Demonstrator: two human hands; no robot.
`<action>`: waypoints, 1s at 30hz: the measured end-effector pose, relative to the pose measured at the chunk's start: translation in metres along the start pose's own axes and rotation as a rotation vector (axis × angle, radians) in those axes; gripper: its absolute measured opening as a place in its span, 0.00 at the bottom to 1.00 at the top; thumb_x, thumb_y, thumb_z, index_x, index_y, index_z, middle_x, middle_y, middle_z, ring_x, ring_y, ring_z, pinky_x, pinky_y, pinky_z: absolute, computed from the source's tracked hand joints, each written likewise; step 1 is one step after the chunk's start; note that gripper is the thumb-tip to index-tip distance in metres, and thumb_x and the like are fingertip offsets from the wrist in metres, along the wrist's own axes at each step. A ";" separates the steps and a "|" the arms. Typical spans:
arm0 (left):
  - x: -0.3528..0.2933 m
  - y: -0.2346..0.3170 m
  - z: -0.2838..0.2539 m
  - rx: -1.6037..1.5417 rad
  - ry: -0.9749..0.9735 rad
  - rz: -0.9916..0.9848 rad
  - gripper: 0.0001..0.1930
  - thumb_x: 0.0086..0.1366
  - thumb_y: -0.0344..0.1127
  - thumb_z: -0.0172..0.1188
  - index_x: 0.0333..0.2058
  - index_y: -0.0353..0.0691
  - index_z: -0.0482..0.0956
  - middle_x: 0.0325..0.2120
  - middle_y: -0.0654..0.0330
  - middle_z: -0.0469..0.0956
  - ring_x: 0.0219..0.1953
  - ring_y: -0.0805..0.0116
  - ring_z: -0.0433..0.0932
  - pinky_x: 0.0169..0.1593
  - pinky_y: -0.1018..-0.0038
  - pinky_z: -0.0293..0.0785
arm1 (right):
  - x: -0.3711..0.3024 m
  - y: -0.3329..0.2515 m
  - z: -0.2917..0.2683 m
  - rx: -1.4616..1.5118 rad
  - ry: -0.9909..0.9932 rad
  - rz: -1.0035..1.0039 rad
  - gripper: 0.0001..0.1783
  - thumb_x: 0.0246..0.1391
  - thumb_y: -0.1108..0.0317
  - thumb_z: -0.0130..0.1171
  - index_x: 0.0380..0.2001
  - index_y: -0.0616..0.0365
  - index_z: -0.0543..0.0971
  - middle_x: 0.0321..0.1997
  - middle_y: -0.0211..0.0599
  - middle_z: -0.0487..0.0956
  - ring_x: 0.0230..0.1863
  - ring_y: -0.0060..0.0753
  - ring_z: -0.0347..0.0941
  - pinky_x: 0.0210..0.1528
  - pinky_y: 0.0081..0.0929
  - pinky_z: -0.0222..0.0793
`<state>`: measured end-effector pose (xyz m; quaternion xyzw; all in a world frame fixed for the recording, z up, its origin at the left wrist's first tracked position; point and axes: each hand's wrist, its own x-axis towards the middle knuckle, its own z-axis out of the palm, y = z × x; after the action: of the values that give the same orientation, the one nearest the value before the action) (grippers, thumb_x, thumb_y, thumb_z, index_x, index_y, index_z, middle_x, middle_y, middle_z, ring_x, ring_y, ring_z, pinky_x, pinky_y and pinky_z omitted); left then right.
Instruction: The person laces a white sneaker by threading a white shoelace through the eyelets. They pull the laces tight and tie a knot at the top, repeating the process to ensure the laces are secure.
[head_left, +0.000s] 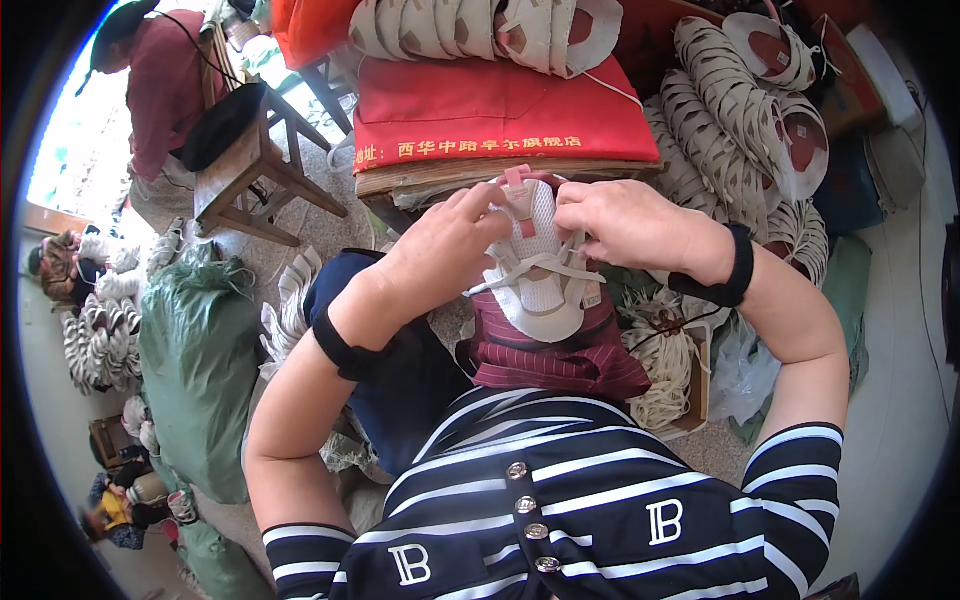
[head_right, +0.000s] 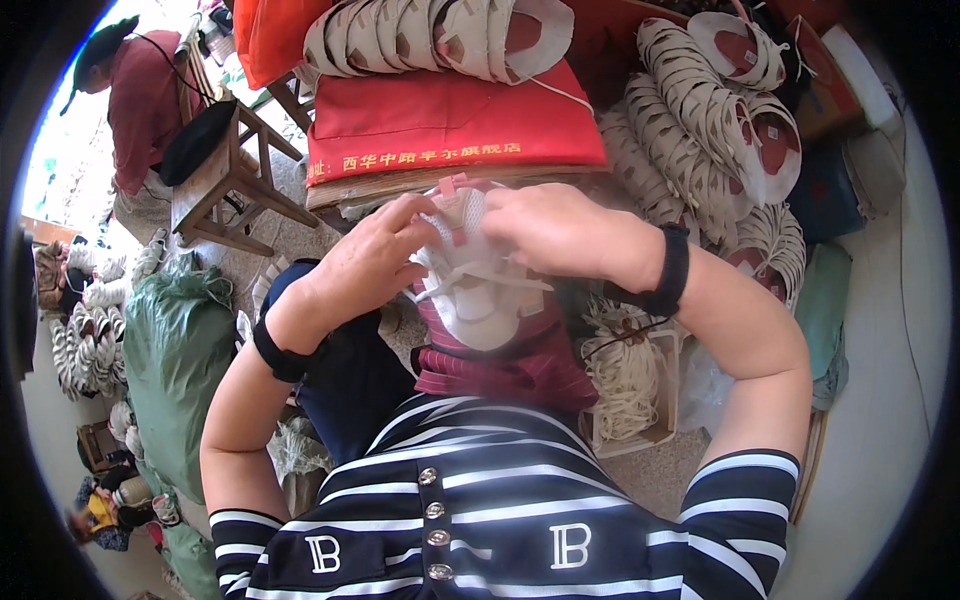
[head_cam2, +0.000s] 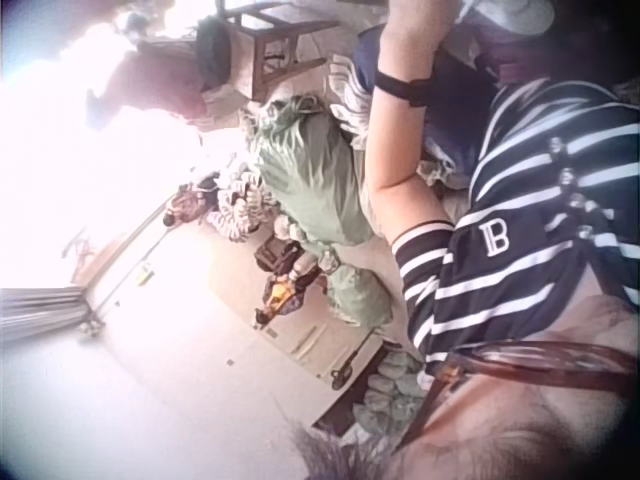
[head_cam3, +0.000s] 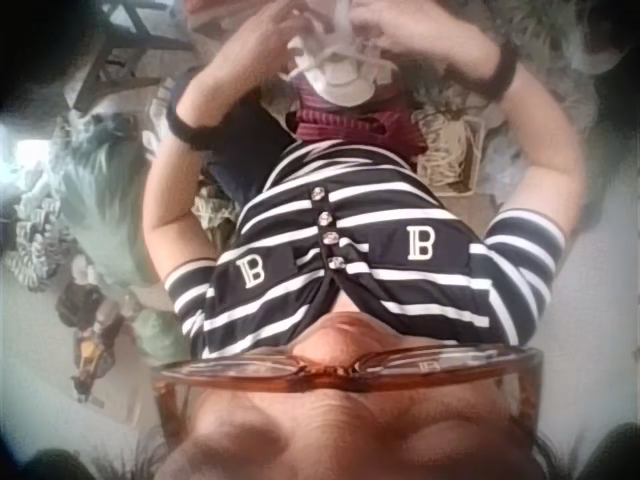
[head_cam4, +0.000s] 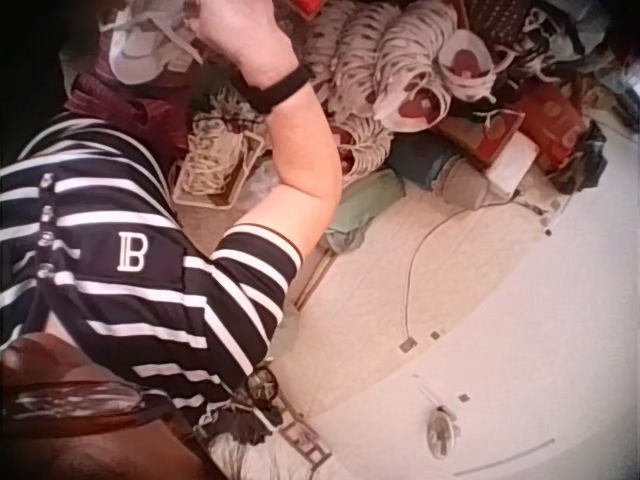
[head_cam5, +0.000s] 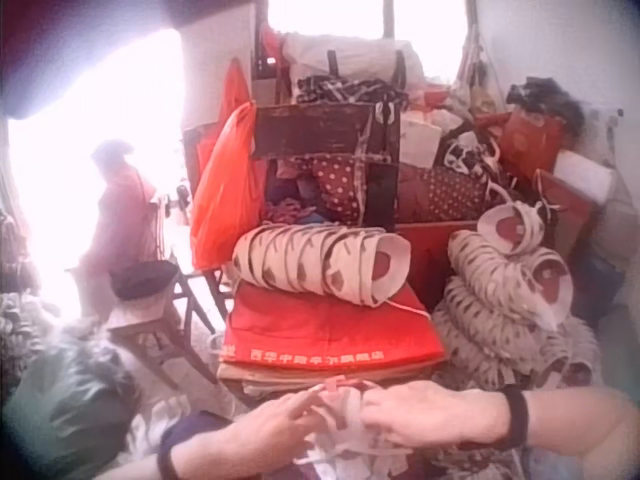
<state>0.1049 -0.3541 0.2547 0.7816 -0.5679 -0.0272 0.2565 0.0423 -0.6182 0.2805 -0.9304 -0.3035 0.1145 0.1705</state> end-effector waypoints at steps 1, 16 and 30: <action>0.002 0.001 -0.003 -0.072 -0.088 -0.071 0.19 0.50 0.23 0.67 0.43 0.40 0.76 0.46 0.51 0.72 0.50 0.47 0.76 0.53 0.57 0.74 | 0.000 0.000 0.002 -0.012 -0.013 -0.001 0.14 0.45 0.72 0.68 0.36 0.59 0.76 0.44 0.43 0.75 0.46 0.53 0.77 0.44 0.47 0.75; -0.003 0.002 0.024 0.054 0.054 -0.148 0.07 0.58 0.36 0.66 0.30 0.40 0.82 0.37 0.57 0.75 0.44 0.54 0.73 0.49 0.60 0.71 | -0.015 0.014 0.051 -0.172 0.362 -0.176 0.09 0.50 0.70 0.62 0.33 0.57 0.73 0.38 0.43 0.73 0.33 0.48 0.79 0.31 0.42 0.76; 0.002 0.042 0.054 -1.016 0.405 -0.578 0.10 0.68 0.35 0.63 0.38 0.33 0.85 0.40 0.55 0.70 0.46 0.63 0.73 0.50 0.68 0.71 | 0.012 -0.022 0.054 1.053 0.437 0.496 0.13 0.61 0.66 0.63 0.26 0.63 0.79 0.36 0.31 0.73 0.39 0.24 0.74 0.45 0.29 0.73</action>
<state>0.0509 -0.3847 0.2264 0.6737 -0.1893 -0.2136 0.6817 0.0228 -0.5812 0.2386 -0.7661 0.0607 0.0921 0.6332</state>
